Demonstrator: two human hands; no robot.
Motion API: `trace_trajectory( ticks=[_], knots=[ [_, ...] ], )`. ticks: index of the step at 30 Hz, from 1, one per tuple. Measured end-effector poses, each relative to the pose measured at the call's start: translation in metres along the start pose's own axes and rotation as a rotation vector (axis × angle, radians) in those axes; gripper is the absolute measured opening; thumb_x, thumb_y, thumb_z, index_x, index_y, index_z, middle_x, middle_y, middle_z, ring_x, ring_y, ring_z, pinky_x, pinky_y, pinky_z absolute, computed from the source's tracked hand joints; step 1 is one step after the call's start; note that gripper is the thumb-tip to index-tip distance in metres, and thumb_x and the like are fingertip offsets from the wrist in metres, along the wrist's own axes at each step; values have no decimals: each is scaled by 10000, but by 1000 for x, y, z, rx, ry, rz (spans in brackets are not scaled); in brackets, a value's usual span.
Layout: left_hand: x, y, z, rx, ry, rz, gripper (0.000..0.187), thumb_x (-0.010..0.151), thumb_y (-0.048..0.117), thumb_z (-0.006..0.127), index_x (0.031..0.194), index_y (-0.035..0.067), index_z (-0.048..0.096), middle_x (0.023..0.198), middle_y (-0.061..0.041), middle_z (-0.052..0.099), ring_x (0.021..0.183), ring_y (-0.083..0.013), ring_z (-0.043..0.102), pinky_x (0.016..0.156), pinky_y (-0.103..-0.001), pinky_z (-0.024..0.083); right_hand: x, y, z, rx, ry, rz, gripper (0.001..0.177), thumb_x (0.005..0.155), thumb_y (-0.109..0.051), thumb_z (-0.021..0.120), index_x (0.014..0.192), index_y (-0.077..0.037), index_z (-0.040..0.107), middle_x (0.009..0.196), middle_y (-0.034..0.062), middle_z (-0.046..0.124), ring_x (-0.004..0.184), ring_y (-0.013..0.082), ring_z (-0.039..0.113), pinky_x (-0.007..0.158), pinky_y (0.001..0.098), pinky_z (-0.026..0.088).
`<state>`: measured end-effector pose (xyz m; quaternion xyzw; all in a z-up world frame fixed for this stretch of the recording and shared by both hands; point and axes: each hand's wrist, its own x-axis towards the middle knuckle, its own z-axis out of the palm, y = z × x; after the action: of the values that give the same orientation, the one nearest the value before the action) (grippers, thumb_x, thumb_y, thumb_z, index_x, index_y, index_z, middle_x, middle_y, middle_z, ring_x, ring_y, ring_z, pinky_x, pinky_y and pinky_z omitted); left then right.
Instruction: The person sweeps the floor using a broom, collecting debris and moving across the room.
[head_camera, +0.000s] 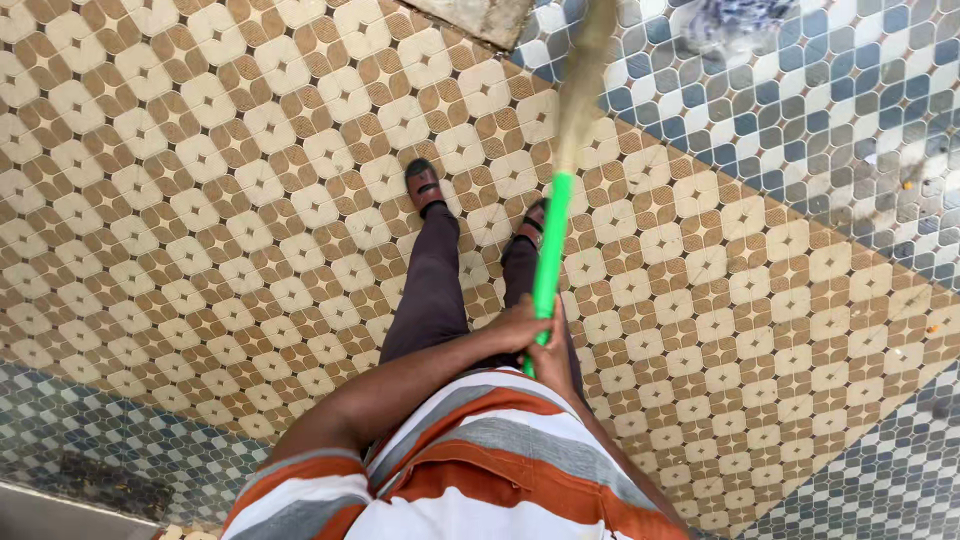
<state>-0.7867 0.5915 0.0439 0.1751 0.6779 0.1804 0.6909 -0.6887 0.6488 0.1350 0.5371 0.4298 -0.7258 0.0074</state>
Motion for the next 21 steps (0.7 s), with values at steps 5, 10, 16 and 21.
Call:
trace_trajectory(
  ticks=[5, 10, 16, 21],
  knots=[
    [31, -75, -79, -403, 316, -169, 729, 844, 421, 676, 1327, -27, 365, 1037, -234, 685, 841, -348, 731, 688, -469, 615, 79, -11, 86, -278, -241, 126, 1033, 784, 94, 573, 1658, -249, 142, 937, 158, 669, 558, 187, 624, 452, 314, 524],
    [90, -89, -142, -461, 266, 39, 297, 897, 315, 646, 1008, 54, 734, 853, -143, 754, 666, -239, 718, 605, -411, 610, 142, 6, 126, -143, -237, 240, 917, 851, 70, 528, 1658, -249, 234, 796, 136, 627, 513, 166, 584, 405, 299, 500],
    [116, -12, -130, -33, -47, 50, 362, 734, 395, 791, 888, 67, 775, 795, -101, 736, 642, -209, 697, 581, -357, 577, 140, 13, 101, 183, 109, 261, 540, 1025, -33, 467, 1525, 5, 266, 934, 138, 627, 600, 162, 600, 436, 306, 520],
    [57, -31, -122, -157, 39, 441, 328, 846, 350, 723, 930, 34, 711, 882, -154, 709, 763, -260, 693, 684, -429, 571, 87, -2, 111, 40, 124, 199, 590, 925, 32, 471, 1477, -7, 267, 911, 152, 609, 611, 206, 643, 462, 357, 589]
  ],
)
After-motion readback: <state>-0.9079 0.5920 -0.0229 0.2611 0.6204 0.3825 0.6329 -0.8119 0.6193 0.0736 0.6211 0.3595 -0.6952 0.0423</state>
